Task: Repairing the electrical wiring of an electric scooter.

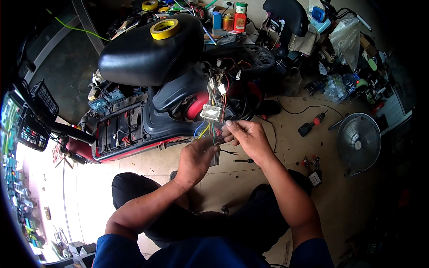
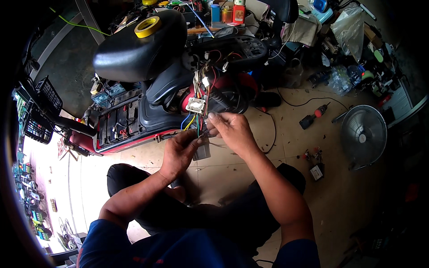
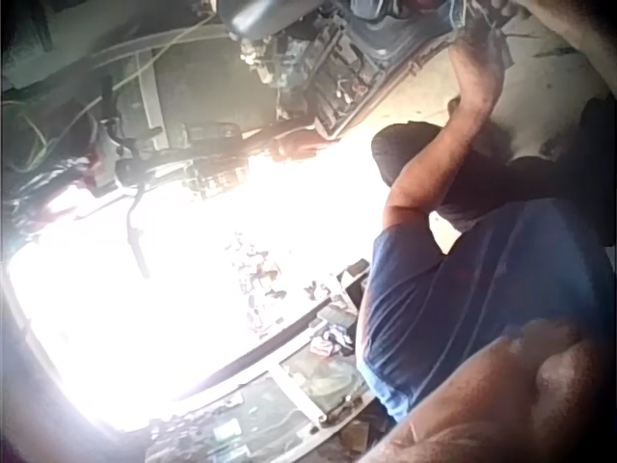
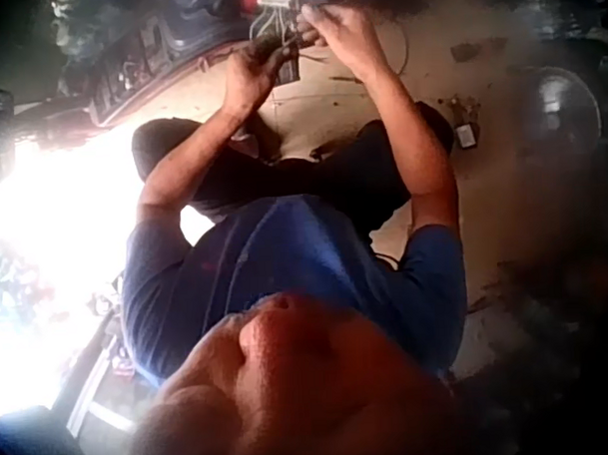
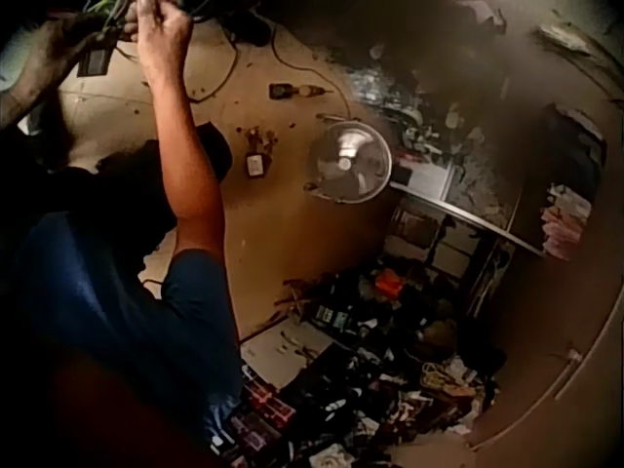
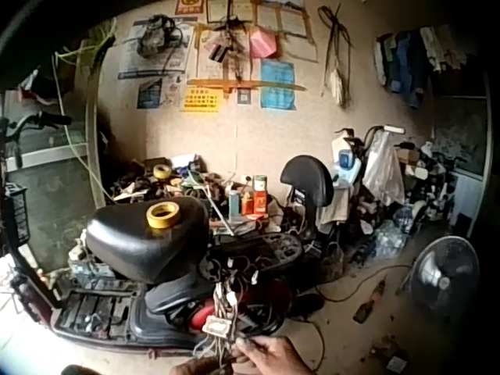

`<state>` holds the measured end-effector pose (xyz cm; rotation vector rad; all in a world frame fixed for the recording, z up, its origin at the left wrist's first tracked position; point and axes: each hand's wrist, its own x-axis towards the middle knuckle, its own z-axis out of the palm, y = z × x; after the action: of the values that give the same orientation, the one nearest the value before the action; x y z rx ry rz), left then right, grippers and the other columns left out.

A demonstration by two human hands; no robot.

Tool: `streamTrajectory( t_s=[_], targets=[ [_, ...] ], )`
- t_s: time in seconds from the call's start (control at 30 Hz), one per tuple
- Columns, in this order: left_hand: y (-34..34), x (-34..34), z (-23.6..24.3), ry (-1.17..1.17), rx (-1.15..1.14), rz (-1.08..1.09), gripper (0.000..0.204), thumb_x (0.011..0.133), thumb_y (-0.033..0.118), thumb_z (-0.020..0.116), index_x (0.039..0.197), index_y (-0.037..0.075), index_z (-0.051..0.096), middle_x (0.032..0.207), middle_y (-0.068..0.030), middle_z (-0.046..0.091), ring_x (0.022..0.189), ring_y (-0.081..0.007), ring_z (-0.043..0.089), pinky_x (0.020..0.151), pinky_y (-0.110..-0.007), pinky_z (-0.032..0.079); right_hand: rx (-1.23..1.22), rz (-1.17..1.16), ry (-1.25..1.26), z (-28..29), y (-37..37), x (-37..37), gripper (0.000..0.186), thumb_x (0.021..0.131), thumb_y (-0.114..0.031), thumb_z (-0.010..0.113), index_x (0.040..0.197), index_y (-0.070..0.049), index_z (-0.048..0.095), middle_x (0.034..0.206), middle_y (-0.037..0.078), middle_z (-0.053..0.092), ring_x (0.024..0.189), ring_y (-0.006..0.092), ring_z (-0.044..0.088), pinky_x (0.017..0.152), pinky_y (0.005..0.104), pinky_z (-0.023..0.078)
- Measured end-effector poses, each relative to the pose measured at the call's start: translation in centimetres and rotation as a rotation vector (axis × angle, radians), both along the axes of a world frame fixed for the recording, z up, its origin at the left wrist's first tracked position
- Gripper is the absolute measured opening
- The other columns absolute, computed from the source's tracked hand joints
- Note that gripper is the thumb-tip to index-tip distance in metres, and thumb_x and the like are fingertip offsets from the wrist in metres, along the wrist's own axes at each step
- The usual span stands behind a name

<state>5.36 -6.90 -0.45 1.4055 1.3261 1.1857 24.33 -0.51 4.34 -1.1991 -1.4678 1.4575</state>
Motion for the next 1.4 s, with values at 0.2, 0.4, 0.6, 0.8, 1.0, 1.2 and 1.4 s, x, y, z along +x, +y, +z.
streamTrajectory(
  t_s=[0.2, 0.4, 0.6, 0.8, 1.0, 1.2, 1.4],
  targets=[
    [0.0, 0.2, 0.6, 0.037, -0.011, 0.001, 0.026, 0.094, 0.014, 0.070, 0.116, 0.000, 0.071, 0.100, -0.0199, 0.073, 0.093, -0.0271, 0.071, 0.085, -0.037, 0.054, 0.007, 0.122, 0.020, -1.0, -0.3, -1.8, 0.040, 0.103, -0.035, 0.063, 0.103, 0.003, 0.073, 0.082, 0.001, 0.066, 0.078, 0.0066, 0.062, 0.069, 0.0243, 0.052],
    [0.2, 0.0, -0.4, 0.088, 0.016, -0.005, 0.028, 0.099, 0.016, 0.066, 0.119, -0.004, 0.068, 0.100, -0.0150, 0.073, 0.091, -0.0218, 0.067, 0.084, -0.032, 0.052, -0.203, 0.120, 0.180, -1.5, 0.2, -2.2, 0.032, 0.102, -0.031, 0.064, 0.103, 0.000, 0.074, 0.081, -0.001, 0.065, 0.074, 0.0058, 0.060, 0.066, 0.0231, 0.049],
    [-0.1, -0.1, 0.1, 0.001, -0.023, -0.011, 0.031, 0.101, 0.020, 0.062, 0.120, -0.003, 0.068, 0.095, -0.0190, 0.072, 0.085, -0.0257, 0.069, 0.080, -0.036, 0.053, -0.264, 0.128, 0.262, -1.2, 0.0, -2.1, 0.031, 0.103, -0.029, 0.063, 0.104, 0.000, 0.073, 0.089, 0.002, 0.070, 0.079, 0.0078, 0.065, 0.073, 0.0243, 0.053],
    [0.1, -0.6, 0.6, -0.069, -0.105, -0.106, 0.040, 0.104, 0.025, 0.062, 0.133, -0.003, 0.063, 0.095, -0.0025, 0.071, 0.085, -0.0067, 0.059, 0.079, -0.024, 0.049, -0.287, 0.135, 0.287, -0.7, -0.2, -2.0, 0.031, 0.104, -0.029, 0.061, 0.106, 0.000, 0.072, 0.092, 0.003, 0.071, 0.082, 0.0088, 0.067, 0.076, 0.0255, 0.054],
    [0.1, -0.8, 0.4, -0.141, -0.128, -0.127, 0.038, 0.104, 0.025, 0.063, 0.129, -0.003, 0.065, 0.096, -0.0032, 0.071, 0.087, -0.0076, 0.059, 0.080, -0.024, 0.049, -0.324, 0.144, 0.304, -0.7, -0.3, -2.0, 0.031, 0.104, -0.029, 0.061, 0.107, -0.001, 0.072, 0.094, 0.003, 0.071, 0.086, 0.0086, 0.067, 0.079, 0.0253, 0.053],
    [0.0, -0.6, 1.0, -0.225, -0.185, -0.118, 0.033, 0.104, 0.025, 0.063, 0.119, -0.004, 0.068, 0.096, -0.0028, 0.071, 0.089, -0.0083, 0.060, 0.084, -0.025, 0.048, -0.276, 0.131, 0.302, -0.8, -0.4, -1.9, 0.033, 0.102, -0.032, 0.064, 0.106, 0.000, 0.071, 0.087, 0.001, 0.068, 0.081, 0.0098, 0.067, 0.081, 0.0271, 0.057],
    [-0.1, -0.5, 1.3, -0.263, -0.180, -0.120, 0.033, 0.104, 0.025, 0.062, 0.119, -0.004, 0.068, 0.095, -0.0016, 0.070, 0.087, -0.0079, 0.058, 0.082, -0.025, 0.047, -0.302, 0.130, 0.319, -0.5, -0.4, -1.9, 0.030, 0.102, -0.032, 0.065, 0.103, -0.003, 0.071, 0.088, 0.000, 0.068, 0.081, 0.0093, 0.067, 0.081, 0.0271, 0.056]
  ],
)
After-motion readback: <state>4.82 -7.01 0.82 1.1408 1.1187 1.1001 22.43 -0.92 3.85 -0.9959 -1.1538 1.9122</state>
